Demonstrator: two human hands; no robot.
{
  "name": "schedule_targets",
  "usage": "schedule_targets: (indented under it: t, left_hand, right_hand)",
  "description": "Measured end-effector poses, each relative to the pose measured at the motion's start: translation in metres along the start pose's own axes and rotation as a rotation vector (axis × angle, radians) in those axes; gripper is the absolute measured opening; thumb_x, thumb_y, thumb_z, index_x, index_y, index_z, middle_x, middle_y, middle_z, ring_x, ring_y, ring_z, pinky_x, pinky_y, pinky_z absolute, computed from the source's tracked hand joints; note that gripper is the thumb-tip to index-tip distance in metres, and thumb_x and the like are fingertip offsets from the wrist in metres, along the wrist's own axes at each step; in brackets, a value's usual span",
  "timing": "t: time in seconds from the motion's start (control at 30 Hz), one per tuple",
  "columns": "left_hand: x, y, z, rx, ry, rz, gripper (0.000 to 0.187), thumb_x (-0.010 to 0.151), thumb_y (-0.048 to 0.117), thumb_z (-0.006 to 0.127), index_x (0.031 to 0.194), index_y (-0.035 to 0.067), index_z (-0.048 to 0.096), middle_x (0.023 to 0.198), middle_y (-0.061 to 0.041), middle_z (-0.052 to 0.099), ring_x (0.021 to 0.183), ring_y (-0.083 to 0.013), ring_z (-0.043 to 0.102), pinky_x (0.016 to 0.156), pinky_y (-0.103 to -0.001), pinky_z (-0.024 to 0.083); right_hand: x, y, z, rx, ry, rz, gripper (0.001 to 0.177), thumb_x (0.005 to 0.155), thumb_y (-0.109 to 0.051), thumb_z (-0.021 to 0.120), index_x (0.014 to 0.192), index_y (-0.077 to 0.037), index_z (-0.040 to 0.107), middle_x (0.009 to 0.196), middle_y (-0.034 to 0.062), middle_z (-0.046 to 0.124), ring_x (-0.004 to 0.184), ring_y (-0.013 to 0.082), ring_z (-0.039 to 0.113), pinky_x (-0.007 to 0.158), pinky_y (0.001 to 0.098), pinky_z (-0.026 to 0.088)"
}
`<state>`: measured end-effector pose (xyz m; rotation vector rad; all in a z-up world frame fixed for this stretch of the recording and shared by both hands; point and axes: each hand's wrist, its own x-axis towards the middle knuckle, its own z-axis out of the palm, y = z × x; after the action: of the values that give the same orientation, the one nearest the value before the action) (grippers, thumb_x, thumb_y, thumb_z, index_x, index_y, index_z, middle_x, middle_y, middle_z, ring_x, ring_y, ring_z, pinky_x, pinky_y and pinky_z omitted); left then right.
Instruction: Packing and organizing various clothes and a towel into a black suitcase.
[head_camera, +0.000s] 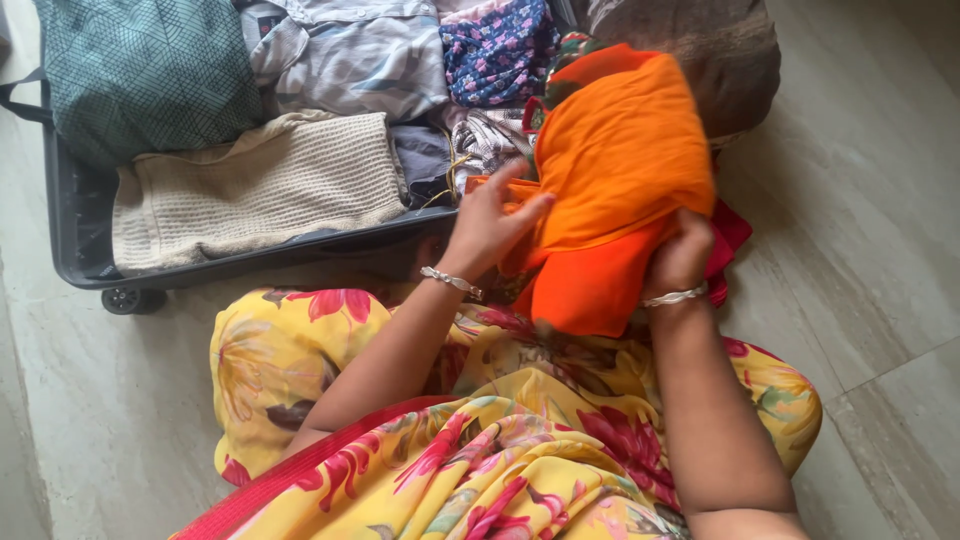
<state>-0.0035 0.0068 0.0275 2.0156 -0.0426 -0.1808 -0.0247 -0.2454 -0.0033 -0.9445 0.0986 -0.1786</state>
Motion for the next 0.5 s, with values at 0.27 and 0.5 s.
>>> schedule_targets:
  t: [0.27, 0.5]
  left_hand:
    - [-0.008, 0.002, -0.021, 0.453, 0.305, 0.279, 0.021, 0.085, 0.032, 0.079, 0.099, 0.016, 0.079, 0.103, -0.008, 0.073, 0.097, -0.0285, 0.07, 0.084, -0.041, 0.055]
    - [0.004, -0.021, 0.005, 0.356, -0.509, 0.089, 0.036, 0.099, 0.045, 0.064, 0.112, 0.016, 0.081, 0.098, -0.009, 0.082, 0.09, -0.0198, 0.078, 0.086, -0.033, 0.059]
  right_hand:
    - [0.014, -0.014, 0.001, 0.13, -0.175, -0.083, 0.059, 0.101, -0.035, 0.047, 0.153, -0.006, 0.045, 0.157, 0.0103, 0.049, 0.146, 0.0281, 0.048, 0.126, 0.0435, 0.037]
    - [0.008, -0.016, 0.012, 0.135, -0.196, -0.056, 0.06, 0.101, -0.04, 0.048, 0.153, -0.009, 0.045, 0.157, 0.0088, 0.05, 0.146, 0.0274, 0.048, 0.125, 0.0436, 0.037]
